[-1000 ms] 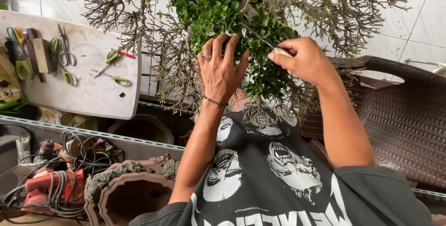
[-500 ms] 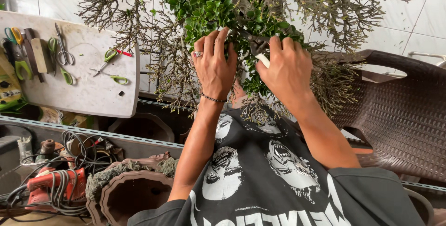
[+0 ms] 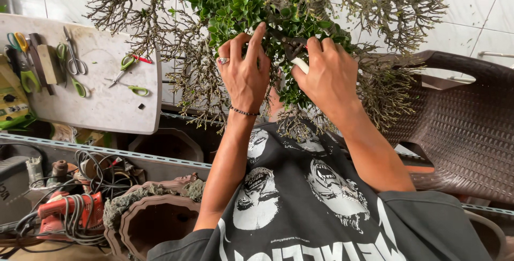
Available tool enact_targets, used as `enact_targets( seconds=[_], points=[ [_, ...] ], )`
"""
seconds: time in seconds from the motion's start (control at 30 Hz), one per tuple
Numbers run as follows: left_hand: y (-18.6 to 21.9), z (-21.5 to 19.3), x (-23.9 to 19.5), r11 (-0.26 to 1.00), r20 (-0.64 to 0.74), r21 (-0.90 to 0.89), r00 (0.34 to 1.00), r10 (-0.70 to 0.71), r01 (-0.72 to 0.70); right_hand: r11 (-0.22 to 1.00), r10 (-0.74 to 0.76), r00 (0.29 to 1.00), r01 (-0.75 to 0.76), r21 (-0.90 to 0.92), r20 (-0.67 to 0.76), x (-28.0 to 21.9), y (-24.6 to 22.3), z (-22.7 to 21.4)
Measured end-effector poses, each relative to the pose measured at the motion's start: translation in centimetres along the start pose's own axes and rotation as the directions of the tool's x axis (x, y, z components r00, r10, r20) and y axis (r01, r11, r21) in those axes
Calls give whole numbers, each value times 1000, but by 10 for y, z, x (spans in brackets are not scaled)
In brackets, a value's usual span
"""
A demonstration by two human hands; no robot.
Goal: The person uses red-handled pruning shears to trim the leaves and small branches of a potted plant. They hold the foliage with one hand while cutting with the other, working on different sections of the plant.
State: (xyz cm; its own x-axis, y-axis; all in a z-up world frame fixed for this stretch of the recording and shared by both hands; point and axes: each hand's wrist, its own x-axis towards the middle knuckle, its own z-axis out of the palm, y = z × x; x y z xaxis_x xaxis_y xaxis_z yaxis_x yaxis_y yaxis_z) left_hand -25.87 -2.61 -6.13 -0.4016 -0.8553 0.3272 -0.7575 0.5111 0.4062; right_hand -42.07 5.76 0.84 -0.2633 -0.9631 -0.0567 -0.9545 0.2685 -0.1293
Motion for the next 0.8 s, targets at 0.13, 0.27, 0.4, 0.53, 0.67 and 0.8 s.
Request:
enact_targets(
  seconds=[0.13, 0.27, 0.4, 0.53, 0.67, 0.8],
  points=[
    [6, -12, 6, 997, 19, -72, 999, -30, 32, 1000, 1, 1000, -2, -31, -13, -1, -1, 2],
    [4, -10, 4, 995, -8, -89, 999, -35, 34, 1000, -10, 999, 9, -12, -51, -1, -4, 7],
    [5, -11, 4, 997, -3, -61, 999, -44, 44, 1000, -1, 1000, 1, 12, -22, 0, -4, 10],
    [2, -8, 2, 997, 22, -60, 998, -51, 52, 1000, -16, 999, 17, 22, -29, -2, -3, 12],
    [-3, 1, 1, 1000, -68, -12, 998, 2, -3, 992, 26, 999, -20, 121, -42, -7, -4, 1],
    [0, -12, 2, 999, -81, -26, 996, 26, -28, 956, -23, 996, -2, 295, 82, -11, 10, -12]
  ],
)
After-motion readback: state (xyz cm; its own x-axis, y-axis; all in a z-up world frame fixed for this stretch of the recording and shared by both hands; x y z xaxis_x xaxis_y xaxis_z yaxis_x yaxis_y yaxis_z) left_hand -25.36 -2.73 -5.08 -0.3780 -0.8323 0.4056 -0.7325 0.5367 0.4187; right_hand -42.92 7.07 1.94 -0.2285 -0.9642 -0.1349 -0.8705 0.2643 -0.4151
